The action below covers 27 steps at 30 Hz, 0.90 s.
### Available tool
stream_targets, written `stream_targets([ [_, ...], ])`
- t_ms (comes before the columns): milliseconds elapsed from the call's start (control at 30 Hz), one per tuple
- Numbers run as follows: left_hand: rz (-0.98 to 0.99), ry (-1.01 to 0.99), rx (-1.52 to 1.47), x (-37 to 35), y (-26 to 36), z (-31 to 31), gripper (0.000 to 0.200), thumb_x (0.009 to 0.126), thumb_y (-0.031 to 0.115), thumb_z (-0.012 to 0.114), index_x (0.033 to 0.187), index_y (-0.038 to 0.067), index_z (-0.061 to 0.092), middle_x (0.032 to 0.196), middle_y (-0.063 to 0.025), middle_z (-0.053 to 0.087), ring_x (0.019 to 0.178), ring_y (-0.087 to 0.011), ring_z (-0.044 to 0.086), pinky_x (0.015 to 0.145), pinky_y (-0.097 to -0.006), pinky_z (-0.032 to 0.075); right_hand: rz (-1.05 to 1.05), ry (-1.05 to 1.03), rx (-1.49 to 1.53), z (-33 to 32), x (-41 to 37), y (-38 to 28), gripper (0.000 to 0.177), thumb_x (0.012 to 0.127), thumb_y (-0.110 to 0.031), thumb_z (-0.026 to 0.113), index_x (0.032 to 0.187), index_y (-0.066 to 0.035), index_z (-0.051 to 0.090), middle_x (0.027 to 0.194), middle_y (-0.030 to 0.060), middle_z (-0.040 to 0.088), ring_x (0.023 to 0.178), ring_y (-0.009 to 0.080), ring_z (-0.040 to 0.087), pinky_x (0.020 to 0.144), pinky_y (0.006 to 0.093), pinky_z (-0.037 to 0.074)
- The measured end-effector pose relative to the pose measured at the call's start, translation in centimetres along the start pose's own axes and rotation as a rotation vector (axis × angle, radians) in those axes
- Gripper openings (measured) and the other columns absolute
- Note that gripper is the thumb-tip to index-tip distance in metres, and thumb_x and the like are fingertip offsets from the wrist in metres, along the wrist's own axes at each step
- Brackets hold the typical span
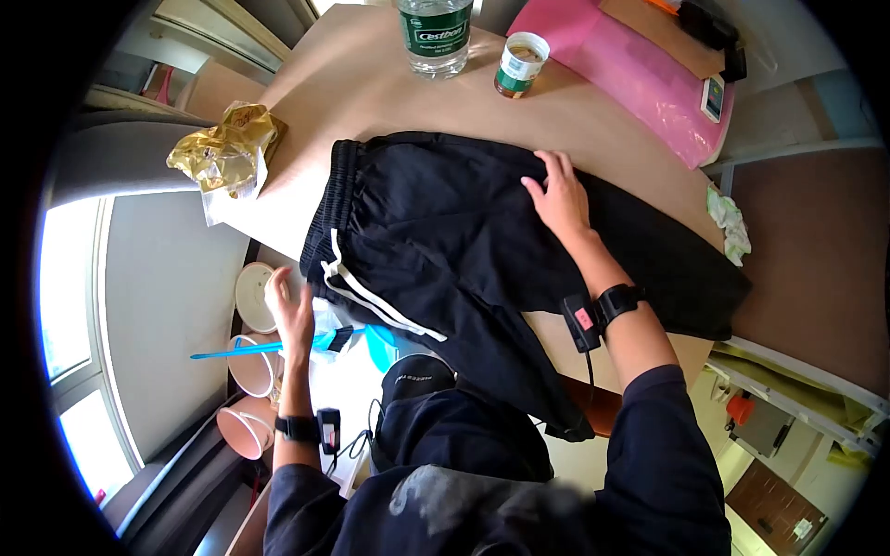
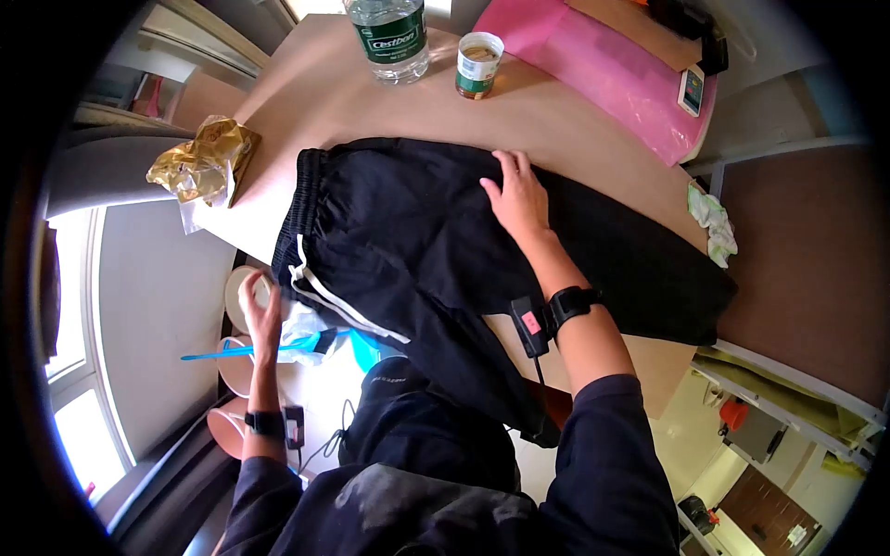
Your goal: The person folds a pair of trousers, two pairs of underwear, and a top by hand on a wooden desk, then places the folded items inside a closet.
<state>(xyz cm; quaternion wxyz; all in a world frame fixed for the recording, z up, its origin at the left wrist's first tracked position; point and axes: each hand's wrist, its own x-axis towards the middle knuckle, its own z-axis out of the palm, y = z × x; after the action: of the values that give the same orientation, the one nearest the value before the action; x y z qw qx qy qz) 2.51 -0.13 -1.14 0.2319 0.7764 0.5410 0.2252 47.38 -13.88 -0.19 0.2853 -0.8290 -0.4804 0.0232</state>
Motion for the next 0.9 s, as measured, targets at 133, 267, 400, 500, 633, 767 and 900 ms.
stream_targets([
  [133, -0.014, -0.131, -0.208, 8.3, 9.1, 4.5, 0.050, 0.086, 0.027, 0.067, 0.122, -0.002, 0.051, 0.119, -0.0231, 0.055, 0.113, -0.0340, 0.053, 0.097, -0.0403, 0.041, -0.031, -0.082, -0.108, -0.2, 1.7, 1.4, 0.021, 0.084, -0.025, 0.068, 0.100, -0.013, 0.061, 0.099, 0.0046, 0.060, 0.086, 0.0297, 0.063, 0.070, 0.0410, 0.051],
  [267, -0.080, -0.287, -0.059, 16.7, 10.9, 7.3, 0.045, 0.083, 0.035, 0.071, 0.104, -0.004, 0.065, 0.092, -0.0168, 0.069, 0.086, -0.0265, 0.066, 0.080, -0.0341, 0.051, -0.135, -0.032, -0.062, -1.5, 3.3, 1.5, 0.010, 0.086, -0.022, 0.066, 0.086, -0.012, 0.064, 0.085, 0.0024, 0.062, 0.075, 0.0288, 0.063, 0.062, 0.0400, 0.049],
  [400, -0.231, -0.497, -0.662, 19.5, 11.9, 7.1, 0.030, 0.089, 0.025, 0.067, 0.105, -0.001, 0.065, 0.093, -0.0048, 0.070, 0.082, -0.0127, 0.064, 0.077, -0.0260, 0.050, -0.155, 0.015, 0.020, -2.4, 4.7, 2.2, 0.011, 0.086, -0.020, 0.065, 0.082, -0.011, 0.065, 0.082, 0.0034, 0.063, 0.074, 0.0292, 0.063, 0.060, 0.0398, 0.048],
  [500, -0.268, -0.540, -0.758, 20.5, 11.4, 7.7, 0.028, 0.091, 0.025, 0.065, 0.107, 0.002, 0.064, 0.096, -0.0043, 0.069, 0.084, -0.0117, 0.064, 0.079, -0.0252, 0.049, -0.094, 0.003, -0.040, -1.0, 5.3, 2.9, 0.010, 0.088, -0.021, 0.062, 0.084, -0.013, 0.065, 0.086, 0.0024, 0.063, 0.074, 0.0293, 0.063, 0.061, 0.0405, 0.049],
  [633, -0.301, -0.502, -0.755, 22.4, 11.2, 10.1, 0.031, 0.091, 0.027, 0.065, 0.108, 0.001, 0.064, 0.097, -0.0051, 0.068, 0.084, -0.0130, 0.063, 0.079, -0.0257, 0.049, -0.046, -0.014, -0.185, 0.6, 6.3, 3.6, 0.010, 0.091, -0.022, 0.058, 0.089, -0.015, 0.065, 0.091, 0.0016, 0.062, 0.076, 0.0303, 0.064, 0.063, 0.0434, 0.050],
  [767, -0.194, -0.353, -0.601, 23.9, 12.1, 11.7, 0.034, 0.089, 0.027, 0.066, 0.108, -0.001, 0.064, 0.098, -0.0091, 0.069, 0.087, -0.0161, 0.063, 0.080, -0.0277, 0.048, -0.006, 0.014, -0.271, 1.3, 6.6, 3.7, 0.008, 0.090, -0.020, 0.057, 0.091, -0.015, 0.063, 0.095, 0.0028, 0.061, 0.076, 0.0316, 0.063, 0.064, 0.0434, 0.051],
  [900, 0.049, -0.204, -0.440, 25.4, 12.4, 13.2, 0.037, 0.087, 0.027, 0.068, 0.105, -0.005, 0.064, 0.096, -0.0140, 0.070, 0.089, -0.0204, 0.064, 0.082, -0.0307, 0.048, 0.006, 0.136, -0.219, 1.1, 6.5, 2.8, 0.015, 0.090, -0.021, 0.059, 0.101, -0.011, 0.060, 0.098, 0.0078, 0.063, 0.085, 0.0335, 0.063, 0.070, 0.0439, 0.052],
])
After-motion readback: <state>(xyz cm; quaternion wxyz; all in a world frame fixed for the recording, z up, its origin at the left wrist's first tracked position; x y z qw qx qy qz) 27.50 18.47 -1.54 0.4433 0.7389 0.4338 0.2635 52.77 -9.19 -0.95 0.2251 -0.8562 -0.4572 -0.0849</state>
